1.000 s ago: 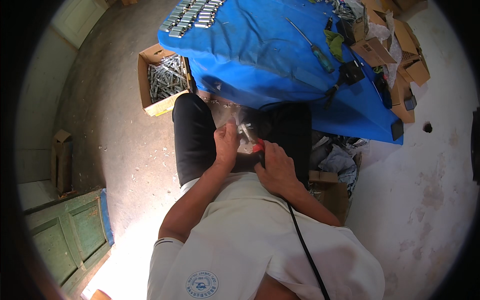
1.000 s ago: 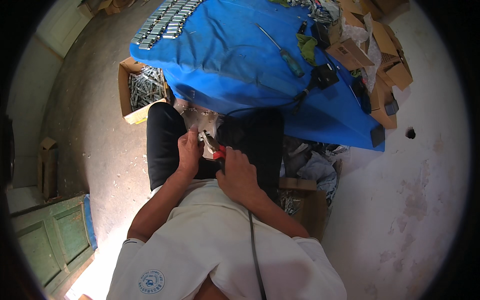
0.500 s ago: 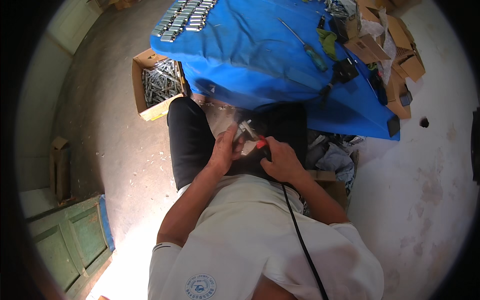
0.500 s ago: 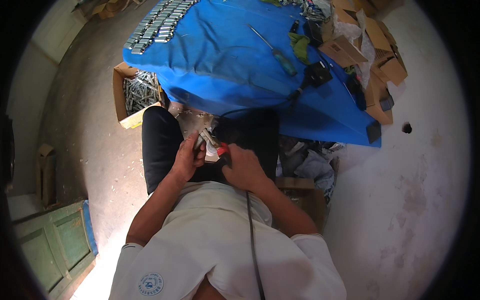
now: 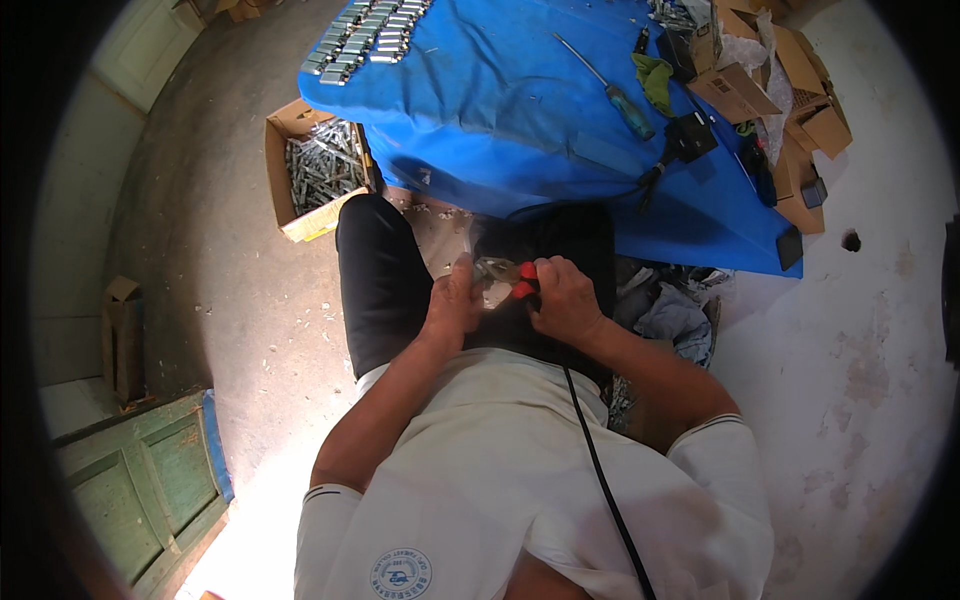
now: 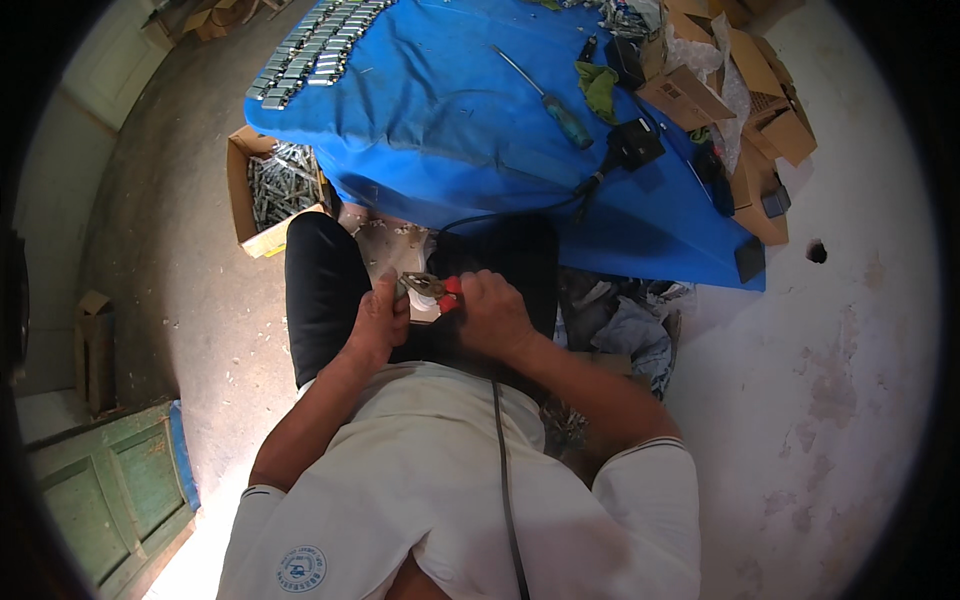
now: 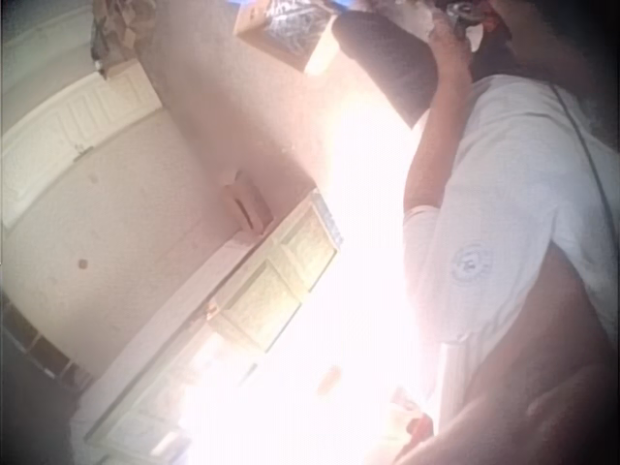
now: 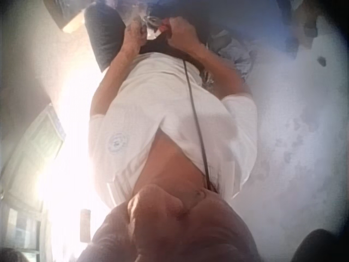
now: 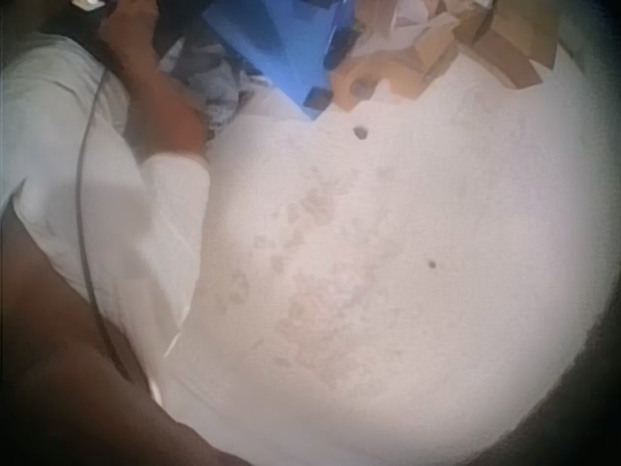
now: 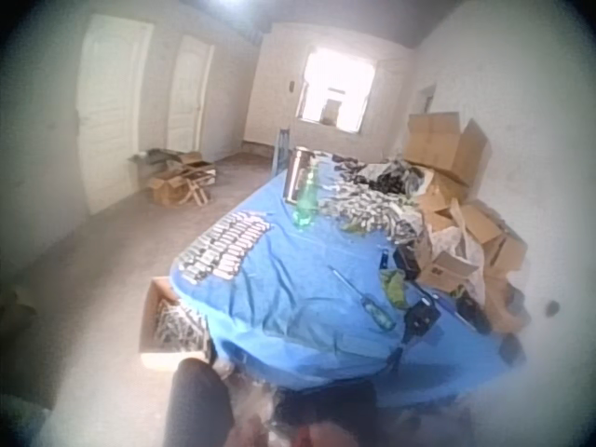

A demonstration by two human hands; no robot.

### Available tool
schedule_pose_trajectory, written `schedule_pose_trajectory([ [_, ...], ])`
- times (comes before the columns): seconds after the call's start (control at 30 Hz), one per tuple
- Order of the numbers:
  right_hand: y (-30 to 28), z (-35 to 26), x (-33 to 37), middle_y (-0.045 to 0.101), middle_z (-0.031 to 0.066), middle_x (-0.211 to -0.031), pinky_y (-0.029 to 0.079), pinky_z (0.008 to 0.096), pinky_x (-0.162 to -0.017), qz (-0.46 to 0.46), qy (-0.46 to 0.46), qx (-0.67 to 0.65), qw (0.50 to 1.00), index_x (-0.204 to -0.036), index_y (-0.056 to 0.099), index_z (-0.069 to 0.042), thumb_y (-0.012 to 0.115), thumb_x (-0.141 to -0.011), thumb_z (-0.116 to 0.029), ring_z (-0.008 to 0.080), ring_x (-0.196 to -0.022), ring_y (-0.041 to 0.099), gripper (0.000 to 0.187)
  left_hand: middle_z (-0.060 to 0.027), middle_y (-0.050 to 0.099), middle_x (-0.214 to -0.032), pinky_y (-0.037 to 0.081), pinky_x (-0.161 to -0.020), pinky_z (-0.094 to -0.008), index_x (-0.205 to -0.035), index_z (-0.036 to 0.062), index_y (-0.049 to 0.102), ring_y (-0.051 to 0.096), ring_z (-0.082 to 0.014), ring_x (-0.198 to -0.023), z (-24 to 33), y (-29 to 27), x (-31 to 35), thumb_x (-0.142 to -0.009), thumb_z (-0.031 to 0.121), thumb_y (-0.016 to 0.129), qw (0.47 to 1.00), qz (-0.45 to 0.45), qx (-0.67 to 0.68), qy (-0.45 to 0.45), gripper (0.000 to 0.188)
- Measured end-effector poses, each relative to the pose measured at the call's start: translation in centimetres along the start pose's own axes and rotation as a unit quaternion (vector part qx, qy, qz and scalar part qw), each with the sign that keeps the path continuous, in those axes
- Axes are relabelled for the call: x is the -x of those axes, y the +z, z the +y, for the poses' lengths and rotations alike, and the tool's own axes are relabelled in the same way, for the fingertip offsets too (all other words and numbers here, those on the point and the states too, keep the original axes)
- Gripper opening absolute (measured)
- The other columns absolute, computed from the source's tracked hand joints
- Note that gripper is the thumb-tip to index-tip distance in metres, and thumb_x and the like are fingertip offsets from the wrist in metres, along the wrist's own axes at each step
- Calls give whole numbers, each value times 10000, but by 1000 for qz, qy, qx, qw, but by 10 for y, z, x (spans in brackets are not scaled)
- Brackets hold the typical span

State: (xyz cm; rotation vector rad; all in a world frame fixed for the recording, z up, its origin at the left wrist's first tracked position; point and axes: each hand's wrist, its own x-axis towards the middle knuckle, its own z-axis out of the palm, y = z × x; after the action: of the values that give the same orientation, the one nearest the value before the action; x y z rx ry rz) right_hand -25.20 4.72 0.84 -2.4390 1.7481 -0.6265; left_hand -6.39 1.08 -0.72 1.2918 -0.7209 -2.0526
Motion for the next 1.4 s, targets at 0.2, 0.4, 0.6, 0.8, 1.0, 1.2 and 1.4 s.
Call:
schedule_pose_trajectory([
  [0.2, -16, 25, -21, 534, 144, -826, 437, 375, -600, 45, -120, 22, 992, -1001, 524, 1, 665, -629, -129, 310, -720, 546, 419, 63, 270, -522, 162, -373, -216, -635, 175, 351, 230, -64, -405, 4, 5, 4, -914, 566, 448, 982, -81, 122, -123, 489],
  [0.4, -37, -1, -23, 595, 109, -971, 464, 290, -735, -103, 262, -532, 799, -1155, 507, 22, 564, -694, -77, 206, -866, 576, 474, 64, 255, -503, 173, -377, -229, -633, 157, 374, 212, -77, -393, 17, 3, -9, -927, 528, 453, 997, -30, 58, 36, 480],
  [0.6, -74, -31, -24, 607, 100, -989, 470, 278, -748, -312, 341, -648, 606, -1167, 498, 13, 538, -722, -94, 167, -869, 580, 459, 42, 264, -474, 172, -381, -244, -589, 146, 363, 217, -95, -384, 22, -14, -2, -927, 521, 443, 975, -84, 200, -53, 511],
  [0.8, -60, -45, -16, 601, 171, -1001, 482, 401, -774, -296, 225, -319, 872, -1163, 472, 11, 555, -753, -144, 292, -897, 608, 446, 24, 279, -449, 197, -381, -262, -544, 144, 355, 224, -115, -371, 24, -20, 0, -953, 470, 367, 954, -149, 255, -49, 523],
  [1.0, -64, -60, -20, 544, 193, -1084, 457, 445, -844, -265, 187, -144, 935, -1285, 390, 23, 582, -747, -163, 350, -1026, 548, 601, 14, 302, -438, 224, -381, -259, -532, 139, 362, 247, -123, -359, 19, -25, -1, -962, 445, 320, 933, -205, 293, -37, 530],
  [1.2, -60, -69, -22, 525, 179, -1134, 460, 436, -855, -281, 192, -90, 936, -1310, 370, 57, 593, -748, -170, 335, -1073, 527, 646, 12, 301, -457, 225, -394, -256, -548, 136, 364, 257, -124, -388, 16, -27, -1, -956, 462, 321, 923, -239, 298, -39, 524],
  [1.4, -57, -73, -22, 530, 167, -1115, 470, 437, -838, -275, 188, -78, 940, -1299, 379, 59, 607, -746, -174, 322, -1068, 530, 641, 17, 289, -469, 218, -399, -251, -554, 139, 358, 252, -122, -405, 14, -27, -1, -955, 474, 327, 921, -254, 290, -45, 524],
])
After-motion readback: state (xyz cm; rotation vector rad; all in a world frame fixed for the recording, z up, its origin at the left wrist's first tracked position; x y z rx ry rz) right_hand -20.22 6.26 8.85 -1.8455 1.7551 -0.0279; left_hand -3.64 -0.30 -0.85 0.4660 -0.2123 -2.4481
